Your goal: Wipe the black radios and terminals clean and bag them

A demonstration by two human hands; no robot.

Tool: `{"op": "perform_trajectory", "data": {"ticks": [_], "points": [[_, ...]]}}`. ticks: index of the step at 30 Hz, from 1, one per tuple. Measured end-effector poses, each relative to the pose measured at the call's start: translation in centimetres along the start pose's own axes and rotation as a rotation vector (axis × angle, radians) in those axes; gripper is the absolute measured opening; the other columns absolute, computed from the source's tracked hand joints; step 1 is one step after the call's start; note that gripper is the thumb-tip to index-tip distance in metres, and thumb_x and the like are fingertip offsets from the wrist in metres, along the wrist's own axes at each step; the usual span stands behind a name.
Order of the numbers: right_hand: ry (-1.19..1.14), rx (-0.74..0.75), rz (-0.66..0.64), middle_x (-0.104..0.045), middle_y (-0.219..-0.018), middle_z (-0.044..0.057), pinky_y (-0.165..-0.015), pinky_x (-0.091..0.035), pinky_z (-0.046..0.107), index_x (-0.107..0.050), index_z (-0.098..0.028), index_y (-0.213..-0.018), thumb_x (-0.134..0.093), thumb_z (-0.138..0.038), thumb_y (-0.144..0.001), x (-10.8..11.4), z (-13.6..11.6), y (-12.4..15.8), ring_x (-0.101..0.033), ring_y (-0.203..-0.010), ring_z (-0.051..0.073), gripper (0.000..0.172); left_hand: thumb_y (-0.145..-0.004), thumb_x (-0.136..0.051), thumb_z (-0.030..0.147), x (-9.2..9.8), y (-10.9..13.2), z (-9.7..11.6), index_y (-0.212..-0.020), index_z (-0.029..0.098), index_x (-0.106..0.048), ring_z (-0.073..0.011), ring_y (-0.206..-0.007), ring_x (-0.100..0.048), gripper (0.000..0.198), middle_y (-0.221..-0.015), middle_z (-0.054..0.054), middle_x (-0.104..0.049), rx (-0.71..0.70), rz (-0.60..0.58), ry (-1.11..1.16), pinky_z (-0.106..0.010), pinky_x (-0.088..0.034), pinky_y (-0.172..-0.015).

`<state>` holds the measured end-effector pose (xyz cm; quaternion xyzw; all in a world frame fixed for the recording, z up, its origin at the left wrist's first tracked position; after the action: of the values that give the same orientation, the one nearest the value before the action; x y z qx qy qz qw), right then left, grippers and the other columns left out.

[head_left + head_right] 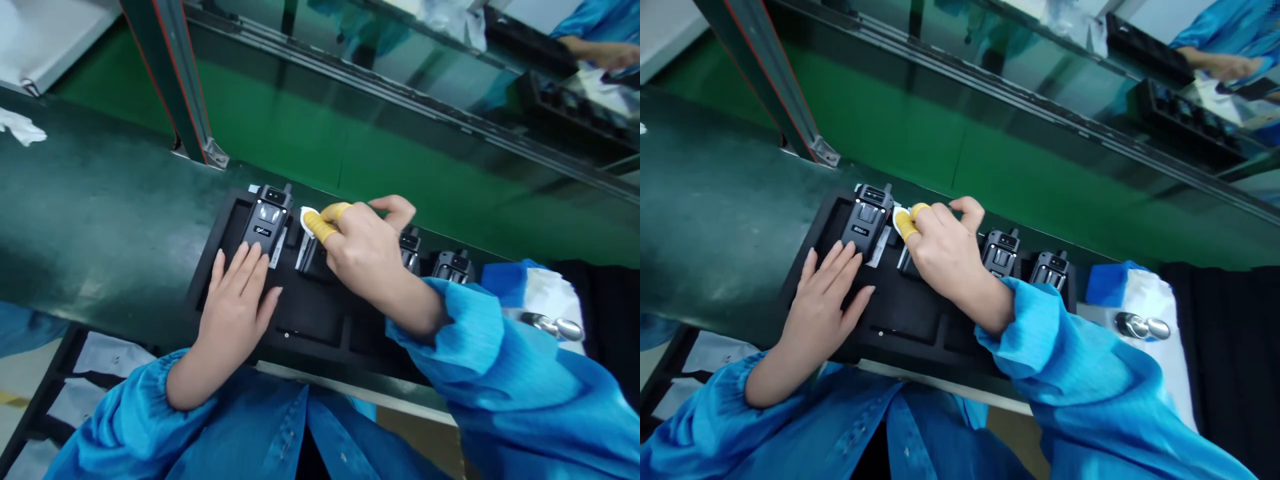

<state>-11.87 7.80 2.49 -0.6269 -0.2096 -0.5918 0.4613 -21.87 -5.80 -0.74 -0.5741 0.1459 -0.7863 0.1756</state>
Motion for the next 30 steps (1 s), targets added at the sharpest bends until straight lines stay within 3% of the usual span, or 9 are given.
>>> {"op": "perform_trajectory", "data": {"ticks": [3,8,14,17,22,25,30], "points": [[0.048,0.037,0.02,-0.059,-0.08,0.0,-0.089,-0.02,0.04,-0.067,-0.02,-0.081,-0.031,-0.017,-0.096,-1.9,-0.8,-2.4,-0.046,-0.082,0.014,0.039,-0.093,-0.051,0.028,-0.4,0.4,-1.0,-0.123,0.005,-0.053,-0.0341,-0.125,-0.053,0.038,-0.131,-0.021,-0.058,0.008,-0.031,-0.036,-0.056,-0.04,-0.106],[0.216,0.238,0.202,-0.06,-0.078,-0.004,-0.089,-0.018,0.038,-0.067,-0.024,-0.081,-0.031,-0.02,-0.1,-3.1,-2.4,-5.1,-0.043,-0.076,0.012,0.04,-0.092,-0.052,0.027,-1.1,0.7,-1.0,-0.125,0.005,-0.053,-0.0329,-0.125,-0.053,0.039,-0.13,-0.02,-0.059,-0.001,-0.037,-0.031,-0.052,-0.042,-0.105],[0.285,0.249,0.349,-0.048,-0.063,-0.004,-0.088,-0.019,0.036,-0.06,-0.021,-0.062,-0.04,-0.015,-0.095,-2.4,-2.2,-4.4,-0.037,-0.07,0.012,0.04,-0.09,-0.054,0.022,-1.1,0.8,-1.1,-0.129,0.007,-0.05,-0.0313,-0.129,-0.05,0.042,-0.133,-0.019,-0.057,0.017,-0.065,-0.008,-0.051,-0.039,-0.108],[0.233,0.193,0.22,-0.05,-0.068,-0.002,-0.089,-0.019,0.038,-0.062,-0.019,-0.068,-0.037,-0.01,-0.093,-2.9,-2.1,-3.9,-0.04,-0.074,0.012,0.037,-0.089,-0.054,0.02,-1.1,0.8,-1.1,-0.132,0.008,-0.048,-0.031,-0.13,-0.049,0.044,-0.133,-0.019,-0.058,0.02,-0.065,0.008,-0.051,-0.038,-0.109],[-0.043,0.076,-0.062,-0.055,-0.081,0.0,-0.094,-0.02,0.045,-0.067,-0.022,-0.086,-0.037,-0.016,-0.095,-4.0,-2.4,-5.2,-0.046,-0.084,0.015,0.031,-0.089,-0.055,0.02,-1.1,0.8,-1.1,-0.138,0.011,-0.042,-0.0315,-0.13,-0.048,0.052,-0.134,-0.019,-0.057,0.032,-0.078,0.024,-0.053,-0.038,-0.109],[-0.076,0.024,-0.092,-0.053,-0.079,0.001,-0.094,-0.022,0.045,-0.067,-0.022,-0.083,-0.034,-0.015,-0.095,-4.1,-1.9,-5.3,-0.048,-0.084,0.015,0.035,-0.089,-0.055,0.02,-1.1,0.7,-1.1,-0.14,0.012,-0.04,-0.0315,-0.13,-0.048,0.054,-0.134,-0.018,-0.057,0.038,-0.088,0.032,-0.053,-0.037,-0.109],[-0.005,-0.029,-0.054,-0.055,-0.075,0.001,-0.089,-0.024,0.043,-0.067,-0.022,-0.08,-0.032,-0.013,-0.095,-3.9,-0.3,-3.3,-0.049,-0.081,0.014,0.039,-0.089,-0.054,0.021,-1.0,0.6,-1.1,-0.134,0.01,-0.046,-0.0314,-0.129,-0.049,0.047,-0.134,-0.019,-0.057,0.031,-0.085,0.024,-0.052,-0.038,-0.108]]}}
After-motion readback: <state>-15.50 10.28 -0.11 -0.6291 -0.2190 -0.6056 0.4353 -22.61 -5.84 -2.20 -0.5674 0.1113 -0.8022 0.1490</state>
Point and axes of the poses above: each hand's wrist, its own y-axis away from the middle knuckle, its own x-axis out of the back of the hand, z = x × y, the point moved 5 cm from there along -y, towards the middle knuckle
